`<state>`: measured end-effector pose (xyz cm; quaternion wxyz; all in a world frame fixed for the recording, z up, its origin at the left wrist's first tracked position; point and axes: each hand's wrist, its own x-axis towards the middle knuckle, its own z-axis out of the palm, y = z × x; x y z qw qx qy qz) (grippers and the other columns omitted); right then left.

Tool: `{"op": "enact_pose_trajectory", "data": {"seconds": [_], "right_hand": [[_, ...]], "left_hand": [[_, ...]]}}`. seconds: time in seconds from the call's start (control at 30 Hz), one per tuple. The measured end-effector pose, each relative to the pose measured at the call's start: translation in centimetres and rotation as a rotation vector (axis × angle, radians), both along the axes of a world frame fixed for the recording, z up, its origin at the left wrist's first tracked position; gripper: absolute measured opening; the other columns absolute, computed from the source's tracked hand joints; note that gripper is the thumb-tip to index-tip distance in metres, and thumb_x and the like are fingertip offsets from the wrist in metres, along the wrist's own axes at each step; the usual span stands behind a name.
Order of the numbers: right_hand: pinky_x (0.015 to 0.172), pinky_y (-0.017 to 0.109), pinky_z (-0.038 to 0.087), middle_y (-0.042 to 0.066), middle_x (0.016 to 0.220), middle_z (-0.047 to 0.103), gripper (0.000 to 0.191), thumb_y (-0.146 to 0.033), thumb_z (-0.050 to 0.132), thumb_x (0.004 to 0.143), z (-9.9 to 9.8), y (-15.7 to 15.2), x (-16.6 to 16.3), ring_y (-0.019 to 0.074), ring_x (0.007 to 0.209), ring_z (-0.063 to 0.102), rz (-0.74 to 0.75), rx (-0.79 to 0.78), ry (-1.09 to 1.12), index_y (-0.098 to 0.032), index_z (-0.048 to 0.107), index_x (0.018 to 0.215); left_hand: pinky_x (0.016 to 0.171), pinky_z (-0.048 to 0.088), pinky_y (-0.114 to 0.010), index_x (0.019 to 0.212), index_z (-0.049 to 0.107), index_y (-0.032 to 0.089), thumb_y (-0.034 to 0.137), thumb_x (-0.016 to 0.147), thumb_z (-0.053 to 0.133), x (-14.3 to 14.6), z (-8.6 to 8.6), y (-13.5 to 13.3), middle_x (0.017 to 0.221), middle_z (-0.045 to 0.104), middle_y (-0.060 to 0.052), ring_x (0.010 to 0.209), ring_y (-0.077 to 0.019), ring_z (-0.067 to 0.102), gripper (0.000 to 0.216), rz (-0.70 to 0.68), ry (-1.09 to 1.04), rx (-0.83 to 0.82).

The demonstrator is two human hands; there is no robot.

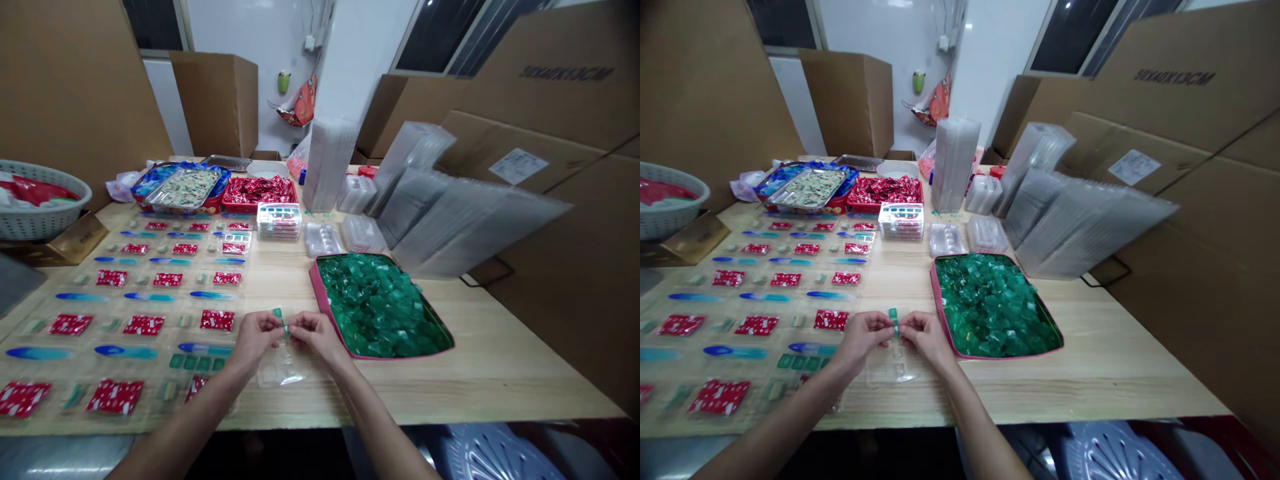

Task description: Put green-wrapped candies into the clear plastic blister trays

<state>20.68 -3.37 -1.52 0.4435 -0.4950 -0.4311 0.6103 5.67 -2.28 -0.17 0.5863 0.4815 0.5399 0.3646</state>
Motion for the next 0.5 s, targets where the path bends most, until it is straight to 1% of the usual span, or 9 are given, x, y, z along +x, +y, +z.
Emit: {"op": "enact_pose_trajectory", "data": {"seconds": [0.07, 0.13, 0.17, 0.27, 0.33, 0.4, 0.5], "right_hand": [[0.045, 0.02, 0.034, -0.004, 0.05, 0.055, 0.017, -0.029, 0.07, 0.063, -0.6, 0.0, 0.1, 0.0085, 0.045, 0.046, 0.019, 0.013, -0.084, -0.015, 0.061, 0.062], [0.046, 0.02, 0.034, -0.004, 0.05, 0.055, 0.011, -0.024, 0.065, 0.065, -1.0, 0.0, 0.1, 0.0094, 0.047, 0.047, 0.032, 0.053, -0.205, -0.015, 0.061, 0.061], [0.047, 0.021, 0.035, -0.003, 0.051, 0.056, 0.008, -0.021, 0.062, 0.067, -1.0, 0.0, 0.0, 0.0101, 0.048, 0.048, 0.036, 0.082, -0.285, -0.015, 0.062, 0.061], [0.055, 0.022, 0.039, -0.001, 0.057, 0.061, 0.012, -0.011, 0.057, 0.068, -0.7, 0.2, -0.4, 0.0127, 0.057, 0.054, 0.061, 0.186, -0.562, -0.016, 0.065, 0.061], [0.061, 0.023, 0.041, 0.001, 0.064, 0.065, 0.016, -0.006, 0.056, 0.067, -0.4, 0.2, -0.7, 0.0144, 0.064, 0.058, 0.065, 0.242, -0.703, -0.016, 0.068, 0.064], [0.064, 0.023, 0.042, 0.002, 0.069, 0.067, 0.018, -0.004, 0.057, 0.068, 0.1, 0.0, -1.1, 0.0151, 0.068, 0.06, 0.067, 0.279, -0.786, -0.017, 0.069, 0.067], [0.064, 0.023, 0.043, 0.003, 0.073, 0.066, 0.019, -0.004, 0.057, 0.07, 1.3, -1.0, -0.9, 0.0149, 0.068, 0.06, 0.065, 0.349, -0.833, -0.017, 0.07, 0.073]], "left_hand": [[0.045, 0.041, -0.023, 0.065, 0.061, 0.014, 0.019, 0.06, 0.062, 0.1, -0.8, -0.1, 0.051, 0.055, 0.003, 0.046, -0.0115, 0.051, 0.006, -0.016, 0.113, 0.005], [0.046, 0.038, -0.023, 0.061, 0.06, 0.015, 0.015, 0.061, 0.061, 0.2, -1.3, -0.1, 0.047, 0.051, 0.004, 0.044, -0.0115, 0.049, 0.001, -0.039, 0.239, 0.03], [0.047, 0.037, -0.023, 0.059, 0.059, 0.016, 0.013, 0.062, 0.06, 0.2, -1.4, 0.0, 0.046, 0.05, 0.004, 0.044, -0.0115, 0.048, 0.004, -0.051, 0.302, 0.049], [0.052, 0.034, -0.024, 0.053, 0.057, 0.017, 0.008, 0.063, 0.058, 0.2, -1.1, 0.1, 0.046, 0.049, 0.004, 0.049, -0.0124, 0.049, 0.013, -0.092, 0.473, 0.127], [0.057, 0.033, -0.025, 0.053, 0.056, 0.017, 0.006, 0.063, 0.058, 0.3, -0.7, 0.0, 0.05, 0.05, 0.003, 0.054, -0.0138, 0.05, 0.015, -0.118, 0.558, 0.187], [0.06, 0.032, -0.026, 0.059, 0.058, 0.017, 0.004, 0.063, 0.058, 0.4, -0.4, -0.2, 0.056, 0.053, 0.002, 0.061, -0.0149, 0.051, 0.014, -0.143, 0.611, 0.246], [0.062, 0.032, -0.025, 0.066, 0.059, 0.017, 0.002, 0.065, 0.056, 0.4, -0.4, -0.7, 0.062, 0.055, 0.002, 0.064, -0.015, 0.052, 0.015, -0.197, 0.63, 0.308]]}}
